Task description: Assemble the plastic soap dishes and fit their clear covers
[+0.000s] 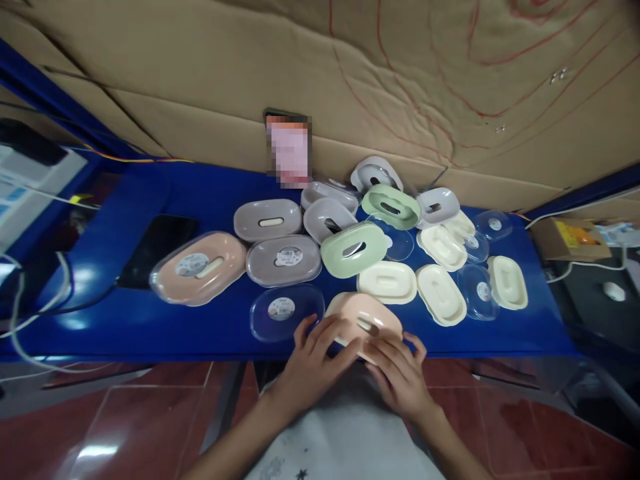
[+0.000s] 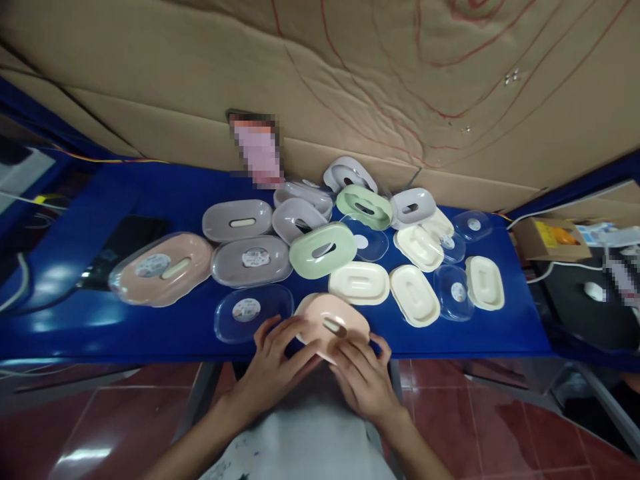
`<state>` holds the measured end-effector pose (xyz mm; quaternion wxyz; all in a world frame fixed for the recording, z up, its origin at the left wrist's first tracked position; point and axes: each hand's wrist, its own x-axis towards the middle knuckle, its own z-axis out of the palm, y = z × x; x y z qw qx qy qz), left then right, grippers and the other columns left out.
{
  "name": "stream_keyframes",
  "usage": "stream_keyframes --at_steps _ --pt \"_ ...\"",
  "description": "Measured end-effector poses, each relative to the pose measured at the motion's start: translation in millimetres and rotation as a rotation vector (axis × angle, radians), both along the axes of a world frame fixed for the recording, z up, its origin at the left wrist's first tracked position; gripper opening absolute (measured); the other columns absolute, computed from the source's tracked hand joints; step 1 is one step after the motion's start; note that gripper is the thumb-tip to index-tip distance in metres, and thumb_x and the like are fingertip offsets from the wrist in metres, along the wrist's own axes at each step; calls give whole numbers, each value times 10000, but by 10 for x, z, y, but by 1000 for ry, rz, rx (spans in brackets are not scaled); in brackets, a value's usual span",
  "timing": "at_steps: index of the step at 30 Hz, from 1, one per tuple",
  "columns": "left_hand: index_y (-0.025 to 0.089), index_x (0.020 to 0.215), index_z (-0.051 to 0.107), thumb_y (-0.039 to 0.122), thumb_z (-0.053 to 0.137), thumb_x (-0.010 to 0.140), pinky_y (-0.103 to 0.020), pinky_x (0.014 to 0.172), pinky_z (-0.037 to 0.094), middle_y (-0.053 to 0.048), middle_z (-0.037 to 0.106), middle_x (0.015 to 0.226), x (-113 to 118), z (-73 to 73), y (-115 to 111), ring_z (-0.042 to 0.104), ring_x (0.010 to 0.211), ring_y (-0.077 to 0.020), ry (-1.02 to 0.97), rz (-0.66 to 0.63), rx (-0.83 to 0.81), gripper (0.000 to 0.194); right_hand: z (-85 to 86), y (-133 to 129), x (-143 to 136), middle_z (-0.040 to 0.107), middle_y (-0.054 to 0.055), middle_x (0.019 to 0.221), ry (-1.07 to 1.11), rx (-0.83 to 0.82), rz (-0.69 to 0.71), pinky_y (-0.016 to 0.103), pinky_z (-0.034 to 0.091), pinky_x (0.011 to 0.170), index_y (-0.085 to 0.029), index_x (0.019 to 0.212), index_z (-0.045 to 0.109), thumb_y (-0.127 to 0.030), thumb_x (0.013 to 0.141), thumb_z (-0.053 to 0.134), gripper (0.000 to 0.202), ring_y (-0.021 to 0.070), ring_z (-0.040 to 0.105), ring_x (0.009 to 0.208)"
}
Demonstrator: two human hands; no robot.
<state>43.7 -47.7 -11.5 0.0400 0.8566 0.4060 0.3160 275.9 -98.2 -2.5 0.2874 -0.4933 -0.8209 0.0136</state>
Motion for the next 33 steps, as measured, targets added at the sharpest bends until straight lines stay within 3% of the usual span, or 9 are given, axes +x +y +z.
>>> stream_keyframes --at_steps 4,7,12,16,20,23,25,29,33 --pt "242 1347 675 361 684 1042 -501 1263 323 -100 714 1419 -19 121 41 627 1361 -260 134 -76 -87 327 28 170 -45 781 27 1297 -71 -110 118 480 276 1247 -294 1428 649 -115 1059 496 438 222 669 1300" --pt "228 1395 651 334 628 1072 -485 1291 299 -99 689 1470 -134 177 48 613 1391 -245 174 -95 -76 341 20 267 -63 774 66 1279 -89 -120 123 480 331 1201 -264 1370 677 -245 1079 583 306 246 638 1312" --pt "283 1456 621 387 725 996 -705 1241 305 -181 537 1615 -774 201 66 498 1503 -428 163 179 -104 483 14 300 -48 757 60 1260 -88 -135 104 480 355 1164 -293 1483 620 -146 1062 571 449 247 617 1315" --pt "285 1534 536 284 707 1007 -623 1155 480 -180 553 1588 -1175 261 95 499 1510 -415 133 218 -175 553 44 352 -87 712 73 1363 -51 -210 139 515 366 1206 -305 1544 563 -90 1060 532 531 268 563 1413" --pt "274 1458 585 232 762 971 -576 1171 475 -136 680 1415 -895 342 91 601 1407 -355 -61 251 -80 520 14 418 -140 460 140 1650 80 -242 91 506 511 1165 -323 1682 349 -207 1067 604 676 311 507 1499" --pt "248 1410 613 268 789 959 -541 1171 477 -138 692 1396 -476 324 104 625 1376 -330 -109 166 -37 485 -34 440 -139 133 163 1794 177 -232 9 523 553 1159 -333 1739 155 -341 1048 671 862 355 436 1564" --pt "233 1413 621 274 772 974 -532 1199 452 -143 693 1410 -273 276 125 623 1384 -318 -78 105 -35 466 -44 452 -133 29 125 1821 145 -254 13 544 532 1188 -364 1743 108 -337 1048 669 894 372 343 1616" --pt "278 1491 598 245 717 1008 -580 1254 386 -151 567 1583 -215 160 181 515 1505 -350 57 37 -81 498 18 515 -167 59 69 1831 4 -264 83 577 466 1241 -390 1732 193 -314 1042 679 848 381 241 1650" --pt "327 1496 579 255 732 994 -644 1191 469 -173 346 1713 -447 86 245 396 1578 -438 -19 84 -141 530 119 648 -268 300 90 1777 -46 -237 151 568 453 1258 -326 1716 292 -286 1075 618 720 330 320 1631"
